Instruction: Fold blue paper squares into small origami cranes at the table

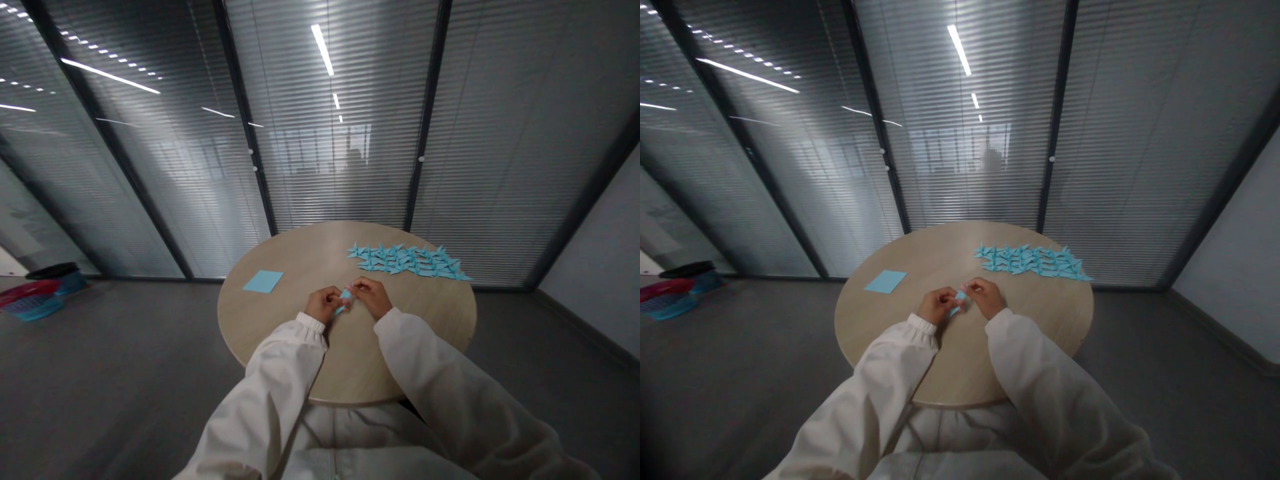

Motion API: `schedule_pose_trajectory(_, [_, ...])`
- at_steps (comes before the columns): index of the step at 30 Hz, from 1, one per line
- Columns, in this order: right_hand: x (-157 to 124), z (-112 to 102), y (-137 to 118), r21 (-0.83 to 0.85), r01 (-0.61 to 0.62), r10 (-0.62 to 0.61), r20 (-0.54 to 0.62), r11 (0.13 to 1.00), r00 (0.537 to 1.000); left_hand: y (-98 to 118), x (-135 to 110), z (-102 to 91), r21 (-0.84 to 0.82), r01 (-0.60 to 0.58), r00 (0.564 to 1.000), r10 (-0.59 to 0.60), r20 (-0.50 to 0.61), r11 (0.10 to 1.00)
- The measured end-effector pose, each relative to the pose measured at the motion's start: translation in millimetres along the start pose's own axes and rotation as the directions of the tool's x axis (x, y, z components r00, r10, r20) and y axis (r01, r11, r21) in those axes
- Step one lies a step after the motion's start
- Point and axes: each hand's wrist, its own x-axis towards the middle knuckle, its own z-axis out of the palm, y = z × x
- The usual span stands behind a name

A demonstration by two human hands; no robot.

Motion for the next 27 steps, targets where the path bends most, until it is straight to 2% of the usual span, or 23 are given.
schedule_pose_trajectory(5, [1.2,-0.9,2.7,-0.028,0.016,-0.016,-0.010,0.999,1.000,4.7,-1.4,1.4,-0.050,0.019,1.000,-0.019,-0.005,0.999])
schedule_pose_trajectory(12, [0.6,-2.6,1.8,-0.075,0.003,-0.013,-0.139,0.997,0.990,7.6,-1.0,4.4,-0.129,0.093,0.996,-0.090,0.029,0.987])
schedule_pose_trajectory(14, [0.8,-2.2,1.7,-0.043,-0.009,0.004,-0.113,0.999,0.994,8.0,-1.2,4.6,-0.141,0.101,0.995,-0.099,0.022,0.985])
schedule_pose_trajectory(17, [1.1,-1.2,3.2,0.009,-0.038,0.038,-0.006,0.999,0.999,9.1,-2.2,4.3,-0.137,0.088,0.996,-0.088,0.006,0.987])
schedule_pose_trajectory(20, [0.8,-0.2,5.2,-0.043,-0.027,0.030,0.054,0.999,0.998,9.9,-3.2,4.2,-0.136,0.085,0.996,-0.083,0.024,0.987])
schedule_pose_trajectory(23, [0.2,1.4,5.5,-0.102,0.011,-0.011,0.000,0.995,1.000,9.1,-2.9,4.2,-0.120,0.078,0.997,-0.074,0.035,0.990])
schedule_pose_trajectory(27, [0.5,3.0,5.6,-0.093,0.038,-0.045,-0.072,0.995,0.996,7.0,-0.7,3.5,-0.096,0.044,0.999,-0.043,0.021,0.994])
